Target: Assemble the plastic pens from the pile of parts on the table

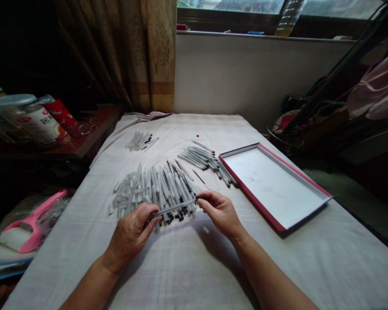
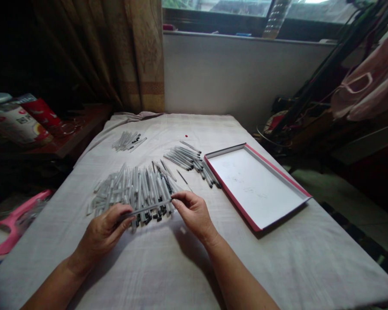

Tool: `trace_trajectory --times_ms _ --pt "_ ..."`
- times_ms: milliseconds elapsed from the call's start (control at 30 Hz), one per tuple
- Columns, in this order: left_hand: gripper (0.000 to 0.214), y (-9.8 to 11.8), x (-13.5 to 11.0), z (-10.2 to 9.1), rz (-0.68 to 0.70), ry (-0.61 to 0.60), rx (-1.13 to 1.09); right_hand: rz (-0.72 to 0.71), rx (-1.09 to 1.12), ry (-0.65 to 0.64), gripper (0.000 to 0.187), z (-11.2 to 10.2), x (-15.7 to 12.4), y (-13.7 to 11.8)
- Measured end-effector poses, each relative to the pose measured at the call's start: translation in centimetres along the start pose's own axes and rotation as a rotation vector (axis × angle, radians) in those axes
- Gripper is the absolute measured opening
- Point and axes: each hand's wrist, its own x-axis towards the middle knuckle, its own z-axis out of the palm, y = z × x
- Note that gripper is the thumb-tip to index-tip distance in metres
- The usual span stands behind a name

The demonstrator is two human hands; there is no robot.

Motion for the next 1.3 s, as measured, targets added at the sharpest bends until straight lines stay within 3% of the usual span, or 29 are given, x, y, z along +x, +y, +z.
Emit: trace_trajectory --times_ms 200,333,467,600,800,900,1100,1167,1300 --pt "0.038 0.0 0.4 -0.8 -0.114 -0.057 -0.034 -0.084 -0.066 0.092 0.017 -0.6 0.5 0.6" --pt "0.041 -0.5 0.4 -0.8 -0.124 -0.023 -0.045 -0.163 -0.359 0.178 0.015 -0.9 0.8 1.6" --pt "0.038 -0.7 0.1 -0.3 -0.097 0.01 -0.019 -0.264 -0.623 0.133 0.012 -0.7 1.0 2.1" --pt "0.035 -0.9 -0.1 -0.1 -0.076 -0.009 -0.022 -0.299 -0.673 0.111 0.016 -0.6 1.1 2.0" --pt "0.034 -0.7 -0.1 -0.2 -0.054 -0.035 -0.029 -0.261 -0.409 0.074 0.021 -0.1 0.6 0.7" --pt "0.032 -0.6 -0.1 -0.1 -0.04 -0.049 -0.027 -0.134 -0.206 0.024 0.021 0.6 0.4 0.3" --pt "0.033 -0.6 -0.1 0.0 -0.064 -0.098 -0.039 0.098 0.044 0.047 0.02 0.9 0.4 -0.1" --pt "0.036 -0.7 -0.1 -0.1 -0.078 -0.104 -0.027 0.131 0.091 0.11 0.022 0.3 0.7 -0.2" --pt "0.036 -1.3 0.1 -0.9 -0.134 -0.014 0.022 0.092 0.21 0.42 0.026 -1.7 1.9 -0.4"
